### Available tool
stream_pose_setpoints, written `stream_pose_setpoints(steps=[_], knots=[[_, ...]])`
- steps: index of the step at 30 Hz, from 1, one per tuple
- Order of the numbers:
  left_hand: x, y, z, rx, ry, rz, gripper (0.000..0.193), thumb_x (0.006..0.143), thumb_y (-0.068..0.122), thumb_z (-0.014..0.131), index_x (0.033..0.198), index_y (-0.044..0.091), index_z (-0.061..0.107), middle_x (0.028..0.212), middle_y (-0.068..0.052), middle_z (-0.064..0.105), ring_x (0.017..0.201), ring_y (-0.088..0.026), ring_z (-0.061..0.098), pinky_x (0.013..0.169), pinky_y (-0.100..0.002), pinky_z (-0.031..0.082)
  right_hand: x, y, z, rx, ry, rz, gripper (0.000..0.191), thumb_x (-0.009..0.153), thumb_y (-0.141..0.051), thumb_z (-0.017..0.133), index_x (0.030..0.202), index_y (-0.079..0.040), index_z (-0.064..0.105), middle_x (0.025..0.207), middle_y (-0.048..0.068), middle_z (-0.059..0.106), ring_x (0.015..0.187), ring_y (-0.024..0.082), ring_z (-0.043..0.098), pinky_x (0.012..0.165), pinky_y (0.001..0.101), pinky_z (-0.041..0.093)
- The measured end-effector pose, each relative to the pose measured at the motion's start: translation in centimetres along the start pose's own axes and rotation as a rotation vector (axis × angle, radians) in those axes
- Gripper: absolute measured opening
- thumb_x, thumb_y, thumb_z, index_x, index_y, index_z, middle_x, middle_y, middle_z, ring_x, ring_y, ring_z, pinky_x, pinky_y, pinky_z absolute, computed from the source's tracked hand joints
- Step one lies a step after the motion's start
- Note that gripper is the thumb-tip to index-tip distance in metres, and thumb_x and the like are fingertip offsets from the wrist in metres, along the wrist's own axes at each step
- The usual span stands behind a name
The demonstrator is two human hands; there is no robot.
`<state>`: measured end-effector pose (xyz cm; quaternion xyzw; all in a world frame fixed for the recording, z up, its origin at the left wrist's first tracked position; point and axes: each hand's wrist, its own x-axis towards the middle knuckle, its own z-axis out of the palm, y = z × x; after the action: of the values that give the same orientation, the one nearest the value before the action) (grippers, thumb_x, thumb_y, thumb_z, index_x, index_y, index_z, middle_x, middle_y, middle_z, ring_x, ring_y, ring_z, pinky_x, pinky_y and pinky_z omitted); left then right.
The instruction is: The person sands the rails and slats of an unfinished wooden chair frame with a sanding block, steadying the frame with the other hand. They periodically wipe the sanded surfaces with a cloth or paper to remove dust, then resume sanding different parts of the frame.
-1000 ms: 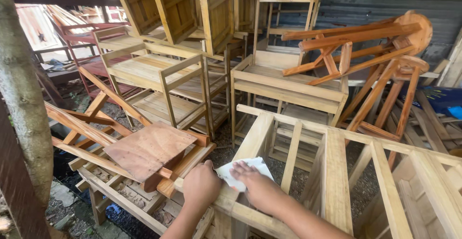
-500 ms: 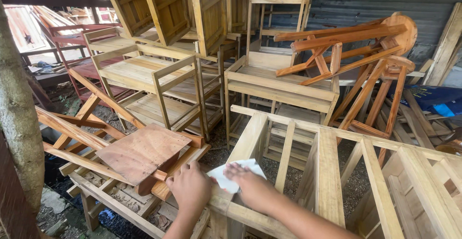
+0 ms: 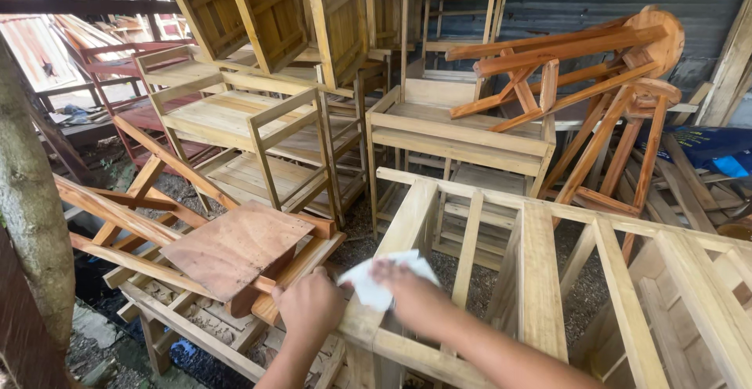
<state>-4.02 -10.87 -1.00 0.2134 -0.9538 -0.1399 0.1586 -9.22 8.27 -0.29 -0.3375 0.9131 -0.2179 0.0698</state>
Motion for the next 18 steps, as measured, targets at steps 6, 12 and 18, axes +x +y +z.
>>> stream_pose_setpoints(steps=[6, 12, 18], knots=[[0.5, -0.4, 0.8, -0.009, 0.070, -0.008, 0.023, 0.082, 0.017, 0.053, 0.089, 0.014, 0.075, 0.087, -0.013, 0.076, 0.082, -0.032, 0.074, 0.102, -0.056, 0.036, 4.4, 1.9, -3.2, -0.172, 0.187, -0.024, 0.067, 0.086, 0.012, 0.043, 0.150, -0.009, 0.043, 0.164, 0.009, 0.028, 0.154, 0.023, 0.020, 0.124, 0.0391, 0.013], [0.5, -0.3, 1.2, -0.074, 0.118, 0.025, 0.021, 0.080, 0.019, 0.055, 0.087, 0.014, 0.074, 0.084, -0.012, 0.076, 0.080, -0.031, 0.073, 0.097, -0.058, 0.038, 1.0, 1.8, 1.0, -0.175, 0.031, -0.255, 0.078, 0.077, 0.019, 0.041, 0.150, -0.008, 0.042, 0.164, 0.011, 0.028, 0.154, 0.023, 0.022, 0.127, 0.0407, 0.013], [0.4, -0.2, 0.6, 0.022, 0.056, 0.026, 0.023, 0.085, 0.017, 0.051, 0.094, 0.013, 0.072, 0.081, -0.011, 0.076, 0.074, -0.030, 0.075, 0.106, -0.064, 0.031, 7.0, 5.0, -4.9, -0.161, 0.194, 0.023, 0.066, 0.085, 0.011, 0.045, 0.148, -0.006, 0.043, 0.162, 0.013, 0.031, 0.151, 0.026, 0.025, 0.126, 0.0384, 0.017]])
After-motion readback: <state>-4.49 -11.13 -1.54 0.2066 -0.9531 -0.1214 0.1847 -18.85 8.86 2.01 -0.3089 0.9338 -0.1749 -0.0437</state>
